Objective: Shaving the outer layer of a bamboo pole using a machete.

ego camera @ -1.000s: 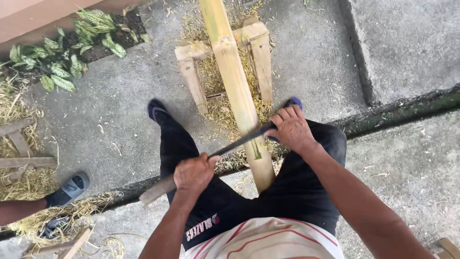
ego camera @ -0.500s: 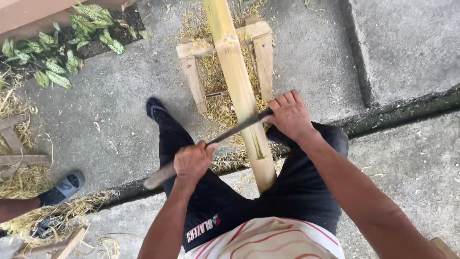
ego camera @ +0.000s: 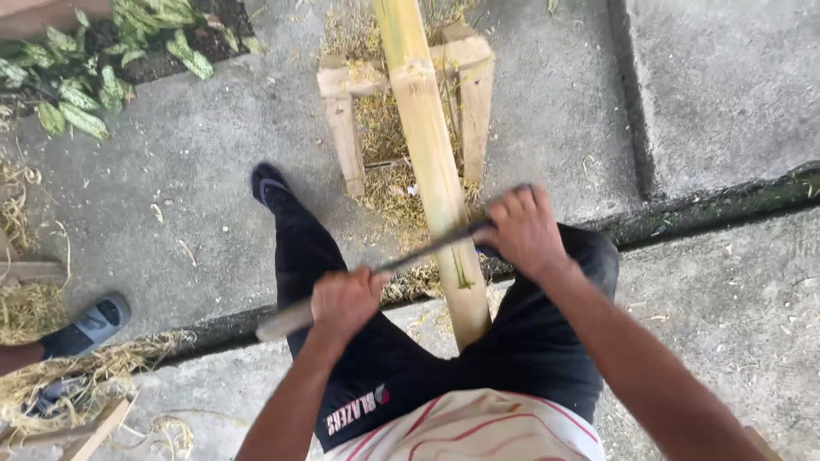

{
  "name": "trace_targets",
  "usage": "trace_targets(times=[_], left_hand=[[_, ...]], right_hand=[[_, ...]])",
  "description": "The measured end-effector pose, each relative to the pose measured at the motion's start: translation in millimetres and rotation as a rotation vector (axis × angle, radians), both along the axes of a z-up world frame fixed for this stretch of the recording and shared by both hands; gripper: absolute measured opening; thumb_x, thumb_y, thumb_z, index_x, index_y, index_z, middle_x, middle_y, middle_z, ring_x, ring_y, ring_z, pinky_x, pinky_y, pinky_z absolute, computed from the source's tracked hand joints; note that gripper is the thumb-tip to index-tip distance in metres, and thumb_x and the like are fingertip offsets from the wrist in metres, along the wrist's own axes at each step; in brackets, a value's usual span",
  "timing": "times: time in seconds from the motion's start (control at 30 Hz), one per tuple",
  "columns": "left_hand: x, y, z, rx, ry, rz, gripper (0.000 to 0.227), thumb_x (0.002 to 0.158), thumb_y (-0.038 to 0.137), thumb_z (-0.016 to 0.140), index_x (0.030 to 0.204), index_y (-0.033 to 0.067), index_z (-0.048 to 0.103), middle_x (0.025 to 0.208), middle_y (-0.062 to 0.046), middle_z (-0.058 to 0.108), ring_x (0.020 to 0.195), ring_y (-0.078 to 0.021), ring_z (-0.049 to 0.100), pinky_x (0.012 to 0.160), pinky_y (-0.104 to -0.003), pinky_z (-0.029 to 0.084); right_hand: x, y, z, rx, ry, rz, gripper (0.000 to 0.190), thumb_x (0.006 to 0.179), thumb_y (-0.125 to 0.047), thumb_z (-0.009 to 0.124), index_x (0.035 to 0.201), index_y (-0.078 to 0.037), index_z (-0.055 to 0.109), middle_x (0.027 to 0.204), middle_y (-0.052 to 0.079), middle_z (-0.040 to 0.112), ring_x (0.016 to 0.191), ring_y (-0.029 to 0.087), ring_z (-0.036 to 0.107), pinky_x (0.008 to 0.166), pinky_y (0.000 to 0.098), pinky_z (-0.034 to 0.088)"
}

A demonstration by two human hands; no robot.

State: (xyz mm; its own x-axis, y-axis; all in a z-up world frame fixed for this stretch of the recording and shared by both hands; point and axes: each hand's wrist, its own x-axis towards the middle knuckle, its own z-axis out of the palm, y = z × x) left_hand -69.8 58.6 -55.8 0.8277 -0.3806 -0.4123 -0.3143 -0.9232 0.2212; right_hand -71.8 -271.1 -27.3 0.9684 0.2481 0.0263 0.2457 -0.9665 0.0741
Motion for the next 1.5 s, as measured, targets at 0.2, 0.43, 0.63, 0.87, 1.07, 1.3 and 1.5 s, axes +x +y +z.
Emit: trace_targets(times=[0.2,0.43,0.63,0.87,1.07,1.3,1.5], left_hand=[[-22.9,12.5,-12.5,-0.096,0.030,-0.039,0.058,0.097,0.063,0.047,0.082,0.0119,0.071,0.068,-0.013,0.071,0.072,-0.0332,0.072,0.073,-0.050,0.057],[11.6,13.3,-35.3,-0.101,-0.005,0.027,0.058,0.099,0.063,0.045,0.085,0.0121,0.070,0.067,-0.011,0.069,0.066,-0.0308,0.071,0.068,-0.047,0.057],[8.0,30.5,-51.1,-0.216,-0.033,-0.073,0.063,0.094,0.068,0.047,0.075,0.0125,0.070,0.061,-0.011,0.068,0.064,-0.0323,0.069,0.067,-0.049,0.057],[29.3,37.2,-69.7,-0.184,-0.036,0.020,0.062,0.099,0.065,0.041,0.084,0.0115,0.069,0.064,-0.012,0.068,0.063,-0.0333,0.069,0.064,-0.050,0.056],[1.6,43.9,-54.2,-0.286,0.009,-0.049,0.062,0.096,0.065,0.045,0.074,0.0121,0.067,0.059,-0.012,0.067,0.061,-0.0320,0.068,0.065,-0.049,0.056],[37.2,40.1,-62.8,-0.344,-0.200,-0.014,0.056,0.097,0.059,0.052,0.069,0.0117,0.064,0.056,-0.009,0.063,0.052,-0.0295,0.063,0.059,-0.045,0.055],[3.7,53.3,-56.4,-0.302,-0.059,-0.151,0.057,0.094,0.061,0.054,0.066,0.0121,0.064,0.053,-0.010,0.062,0.053,-0.0298,0.064,0.061,-0.046,0.055]], right_hand=[[-53.9,2.0,-10.0,0.189,0.255,-0.149,0.051,0.077,-0.056,0.070,0.105,-0.013,0.071,0.101,0.005,0.063,0.108,0.027,0.057,0.107,0.0477,0.038],[-8.8,13.3,2.6,0.083,-0.015,-0.023,0.046,0.085,-0.052,0.071,0.112,-0.014,0.070,0.108,0.004,0.063,0.113,0.026,0.056,0.111,0.0455,0.039],[-37.1,25.6,-6.7,0.123,0.071,-0.126,0.046,0.076,-0.050,0.073,0.105,-0.014,0.070,0.099,0.004,0.064,0.103,0.027,0.058,0.102,0.0479,0.039],[25.8,36.2,8.6,0.036,0.047,-0.003,0.044,0.086,-0.050,0.072,0.111,-0.014,0.069,0.107,0.005,0.065,0.110,0.025,0.058,0.109,0.0465,0.038],[-43.0,33.8,-5.8,0.104,0.114,-0.054,0.047,0.079,-0.045,0.074,0.113,-0.013,0.069,0.106,0.004,0.065,0.108,0.026,0.057,0.103,0.0495,0.038],[20.0,38.1,11.2,0.051,0.022,0.005,0.032,0.090,-0.038,0.072,0.111,-0.014,0.069,0.108,0.005,0.065,0.109,0.026,0.058,0.104,0.0451,0.040],[-66.0,54.0,1.4,0.181,0.184,-0.239,0.038,0.081,-0.043,0.071,0.106,-0.014,0.070,0.099,0.003,0.065,0.105,0.026,0.058,0.100,0.0476,0.038]])
